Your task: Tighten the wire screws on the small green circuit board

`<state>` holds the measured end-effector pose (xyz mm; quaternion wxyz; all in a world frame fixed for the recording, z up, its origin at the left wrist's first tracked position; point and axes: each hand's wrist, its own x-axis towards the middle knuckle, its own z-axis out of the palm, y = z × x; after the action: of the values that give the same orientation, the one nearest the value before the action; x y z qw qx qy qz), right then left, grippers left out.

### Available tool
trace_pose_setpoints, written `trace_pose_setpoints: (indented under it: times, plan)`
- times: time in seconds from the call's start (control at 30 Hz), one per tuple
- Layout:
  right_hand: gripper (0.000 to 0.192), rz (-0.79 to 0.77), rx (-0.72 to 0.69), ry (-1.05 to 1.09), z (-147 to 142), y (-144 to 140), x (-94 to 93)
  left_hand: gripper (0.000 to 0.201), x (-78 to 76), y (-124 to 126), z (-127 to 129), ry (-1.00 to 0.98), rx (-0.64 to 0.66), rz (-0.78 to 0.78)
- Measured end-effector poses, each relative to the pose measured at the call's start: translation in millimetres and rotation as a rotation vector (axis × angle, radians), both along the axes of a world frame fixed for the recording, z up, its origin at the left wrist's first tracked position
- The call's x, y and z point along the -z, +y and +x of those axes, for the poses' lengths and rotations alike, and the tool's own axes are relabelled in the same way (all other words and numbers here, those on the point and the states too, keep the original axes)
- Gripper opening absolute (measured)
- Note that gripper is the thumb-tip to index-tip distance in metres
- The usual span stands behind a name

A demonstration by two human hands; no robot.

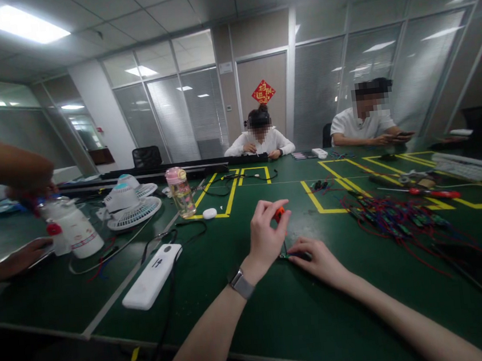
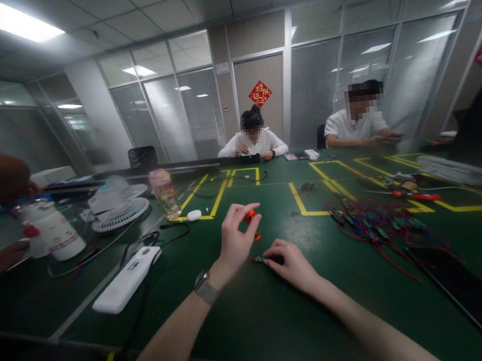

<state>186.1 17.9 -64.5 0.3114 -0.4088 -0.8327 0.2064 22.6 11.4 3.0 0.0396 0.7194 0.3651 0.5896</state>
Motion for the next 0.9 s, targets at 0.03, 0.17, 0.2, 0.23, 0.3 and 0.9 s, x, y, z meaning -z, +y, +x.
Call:
trace_pose_setpoints:
  times: [0.03,0.17,0.2,0.23,0.3,0.9]
  plan:
    - [0.018,-0.001,0.001,0.002,-0.1,-0.2,-0.1,0.020,0.2,0.1,0.0,-0.002,-0.017,0.002]
    - [0.018,-0.009,0.001,0.009,-0.1,-0.3,-0.2,0.028,-1.4,-1.2,-0.2,0.005,0.046,-0.025]
    - [0.018,-0.014,-0.001,0.009,-0.1,-0.1,-0.2,0.031,-2.0,-1.7,-0.3,0.005,0.074,-0.031]
    - [0.018,-0.019,-0.004,0.009,0.0,0.1,-0.2,0.033,-2.6,-2.1,-0.3,0.005,0.093,-0.033]
    - [0.018,-0.026,-0.008,0.006,0.2,0.5,-0.3,0.032,-3.2,-2.4,-0.5,0.012,0.089,-0.026]
    - [0.019,-0.019,-0.013,0.007,0.2,0.4,-1.3,0.030,0.0,-3.3,1.3,0.035,0.071,-0.049]
